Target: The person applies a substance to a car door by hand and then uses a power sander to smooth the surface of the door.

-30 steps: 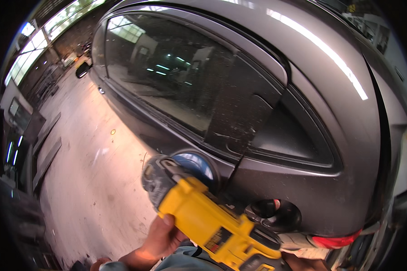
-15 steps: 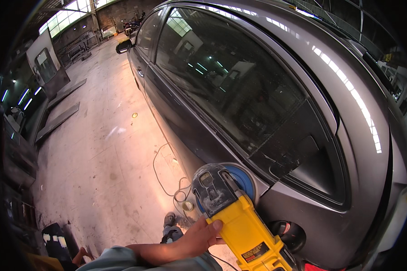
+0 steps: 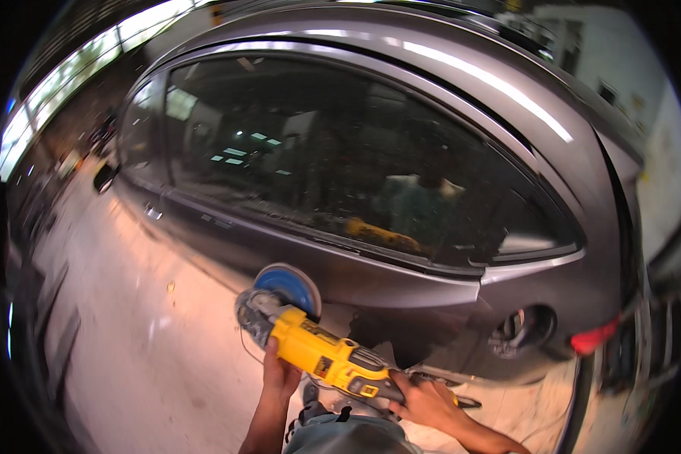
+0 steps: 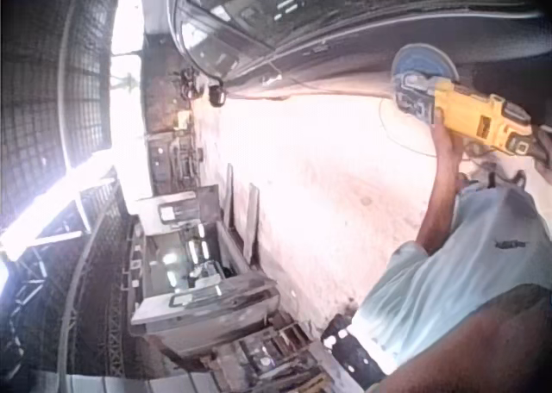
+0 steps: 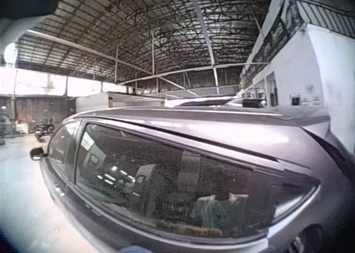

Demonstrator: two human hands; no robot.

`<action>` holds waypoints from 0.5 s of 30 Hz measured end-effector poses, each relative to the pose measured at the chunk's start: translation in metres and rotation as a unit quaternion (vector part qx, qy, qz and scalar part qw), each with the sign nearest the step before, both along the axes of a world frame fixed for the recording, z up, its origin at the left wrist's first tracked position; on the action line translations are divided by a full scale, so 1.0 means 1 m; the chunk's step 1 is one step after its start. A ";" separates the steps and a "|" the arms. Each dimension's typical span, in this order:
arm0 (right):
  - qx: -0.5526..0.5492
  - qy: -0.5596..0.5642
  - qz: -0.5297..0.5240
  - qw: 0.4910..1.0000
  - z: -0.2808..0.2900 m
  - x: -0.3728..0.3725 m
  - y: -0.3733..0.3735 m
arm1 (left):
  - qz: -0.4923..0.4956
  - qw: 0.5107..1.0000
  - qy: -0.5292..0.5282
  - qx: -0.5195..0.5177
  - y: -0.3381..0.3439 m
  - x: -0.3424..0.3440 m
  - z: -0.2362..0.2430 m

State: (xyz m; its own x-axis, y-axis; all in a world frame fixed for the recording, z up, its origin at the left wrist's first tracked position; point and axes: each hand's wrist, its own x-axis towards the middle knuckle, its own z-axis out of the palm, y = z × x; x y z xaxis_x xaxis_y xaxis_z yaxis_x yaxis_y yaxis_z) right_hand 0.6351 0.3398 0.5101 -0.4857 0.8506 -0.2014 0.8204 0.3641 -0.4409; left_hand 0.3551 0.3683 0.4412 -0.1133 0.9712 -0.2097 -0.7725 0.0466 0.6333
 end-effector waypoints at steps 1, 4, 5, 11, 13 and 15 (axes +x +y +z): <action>0.006 0.004 -0.005 1.000 -0.009 -0.030 0.006 | 0.000 1.000 0.004 0.019 0.005 -0.028 -0.011; -0.024 0.008 -0.022 0.999 -0.047 -0.111 0.027 | 0.004 0.998 -0.009 0.063 0.028 -0.106 -0.043; -0.048 0.013 -0.024 0.998 -0.053 -0.138 0.034 | 0.015 0.998 -0.012 0.054 0.032 -0.131 -0.053; 0.003 0.055 -0.032 0.998 -0.108 -0.250 0.018 | 0.073 0.985 0.118 0.106 -0.004 -0.222 -0.072; -0.006 0.030 -0.020 0.999 -0.110 -0.276 0.000 | 0.082 0.976 0.174 0.106 -0.028 -0.245 -0.070; 0.010 0.039 -0.035 0.999 -0.108 -0.294 -0.024 | -0.028 0.983 0.029 0.180 -0.040 -0.289 -0.093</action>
